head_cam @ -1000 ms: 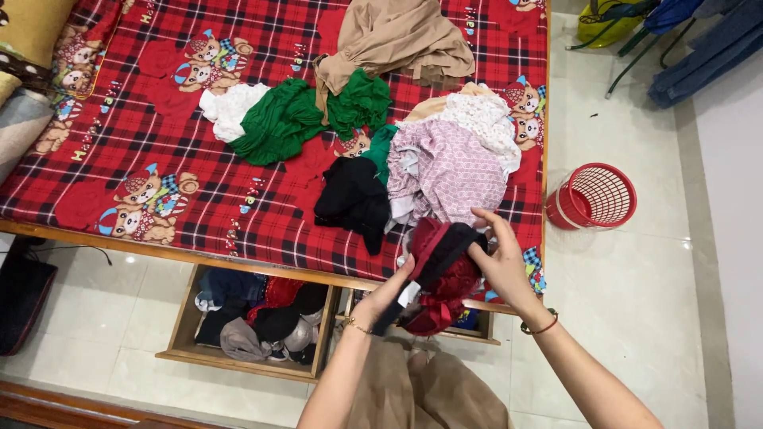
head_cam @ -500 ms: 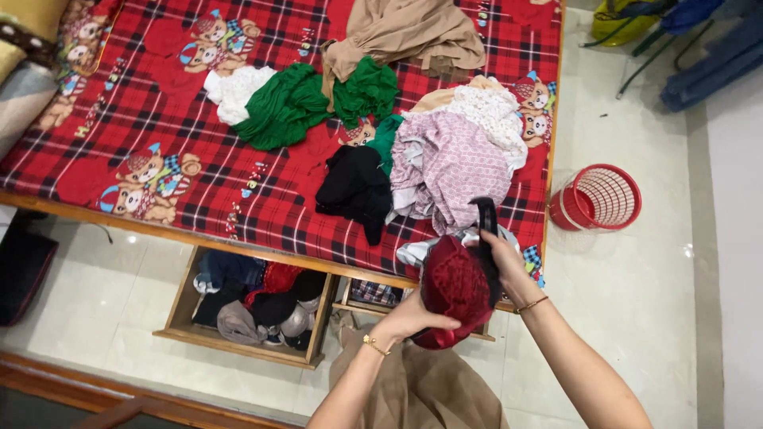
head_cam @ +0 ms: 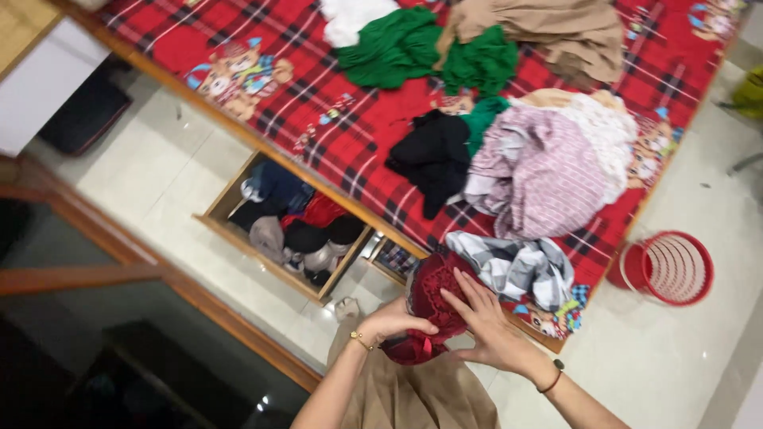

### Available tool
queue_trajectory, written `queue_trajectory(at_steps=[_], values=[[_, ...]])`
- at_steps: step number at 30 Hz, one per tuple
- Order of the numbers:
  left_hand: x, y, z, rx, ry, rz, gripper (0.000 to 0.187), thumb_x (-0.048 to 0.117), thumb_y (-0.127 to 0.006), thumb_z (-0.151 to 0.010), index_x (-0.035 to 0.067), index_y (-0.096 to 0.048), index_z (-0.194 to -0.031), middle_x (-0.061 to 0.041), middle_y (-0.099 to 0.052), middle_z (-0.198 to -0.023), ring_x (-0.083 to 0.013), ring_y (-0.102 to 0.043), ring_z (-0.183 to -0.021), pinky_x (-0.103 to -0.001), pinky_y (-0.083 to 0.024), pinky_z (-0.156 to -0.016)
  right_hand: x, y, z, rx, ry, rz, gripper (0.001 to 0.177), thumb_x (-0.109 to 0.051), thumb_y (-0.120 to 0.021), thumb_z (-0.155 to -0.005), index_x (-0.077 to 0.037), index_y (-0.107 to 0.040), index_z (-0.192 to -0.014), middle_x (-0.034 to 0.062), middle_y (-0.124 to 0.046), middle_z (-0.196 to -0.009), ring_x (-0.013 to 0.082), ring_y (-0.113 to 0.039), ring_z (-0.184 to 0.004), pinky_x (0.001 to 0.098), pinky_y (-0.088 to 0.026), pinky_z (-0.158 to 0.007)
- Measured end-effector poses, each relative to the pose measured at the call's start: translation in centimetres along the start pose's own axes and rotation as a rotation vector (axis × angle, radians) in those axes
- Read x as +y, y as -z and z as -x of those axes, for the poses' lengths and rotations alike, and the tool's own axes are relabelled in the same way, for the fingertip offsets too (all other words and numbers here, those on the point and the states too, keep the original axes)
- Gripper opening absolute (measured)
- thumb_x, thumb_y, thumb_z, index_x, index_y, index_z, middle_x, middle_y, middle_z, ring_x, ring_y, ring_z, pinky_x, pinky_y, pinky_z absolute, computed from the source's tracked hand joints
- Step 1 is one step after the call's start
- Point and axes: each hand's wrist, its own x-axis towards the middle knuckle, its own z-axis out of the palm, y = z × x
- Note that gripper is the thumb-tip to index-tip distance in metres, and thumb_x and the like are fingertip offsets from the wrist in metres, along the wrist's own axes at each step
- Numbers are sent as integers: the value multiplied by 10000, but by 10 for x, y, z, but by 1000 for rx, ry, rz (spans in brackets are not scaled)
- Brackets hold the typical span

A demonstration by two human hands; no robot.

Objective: Organizing various pieces of clothing from a bed into a drawer.

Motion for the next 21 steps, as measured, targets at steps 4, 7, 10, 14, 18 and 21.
queue_trajectory(at_steps=[4, 7, 10, 14, 18, 21], values=[[-21, 26, 34, -74, 103, 113, 669, 135, -842, -766, -43, -622, -1372, -104, -717, -1240, -169, -656, -1086, -329, -535, -975, -1, -42, -28, -9, 209, 414, 1121, -232, -950, -552, -142, -349, -1495, 229, -188, -1608, 482, -231, -1468, 600, -224, -1149], [-21, 33, 54, -46, 45, 223, 676, 158, -820, -778, 42, -585, -1402, -41, -699, -1252, -127, -646, -1102, -311, -521, -986, 10, -88, -41, 144, 340, 121, 1066, -277, -912, -665, -85, -303, -1518, 252, -240, -1605, 470, -298, -1452, 535, -305, -1151], [-18, 53, 81, 2, 118, 332, 666, 204, -833, -808, 43, -573, -1400, -53, -703, -1254, -142, -662, -1120, -312, -521, -1009, 8, -117, -61, 75, 148, 36, 871, -154, -817, -792, -99, -369, -1536, 197, -413, -1591, 382, -459, -1444, 444, -413, -1152], [-63, 110, 107, -201, 76, 346, 718, 264, -850, -884, -67, -561, -1452, -144, -684, -1298, -209, -638, -1139, -351, -497, -1018, -20, -139, -99, -3, 75, -25, 723, -111, -731, -878, -96, -426, -1533, 181, -538, -1525, 345, -556, -1391, 400, -458, -1126], [-80, 155, 146, -22, 97, -87, 857, 268, -920, -750, 6, -489, -1442, -86, -602, -1376, -143, -577, -1239, -314, -457, -1076, -38, -166, -132, 33, 39, 61, 776, -146, -774, -803, -120, -435, -1500, 179, -554, -1385, 363, -579, -1283, 414, -487, -1050], [-94, 180, 160, 147, 151, -92, 892, 298, -930, -708, 54, -482, -1440, -52, -600, -1388, -139, -584, -1253, -305, -452, -1075, -43, -189, -156, 52, -13, 113, 771, -153, -782, -784, -145, -450, -1481, 194, -520, -1375, 395, -554, -1265, 436, -481, -1031]])
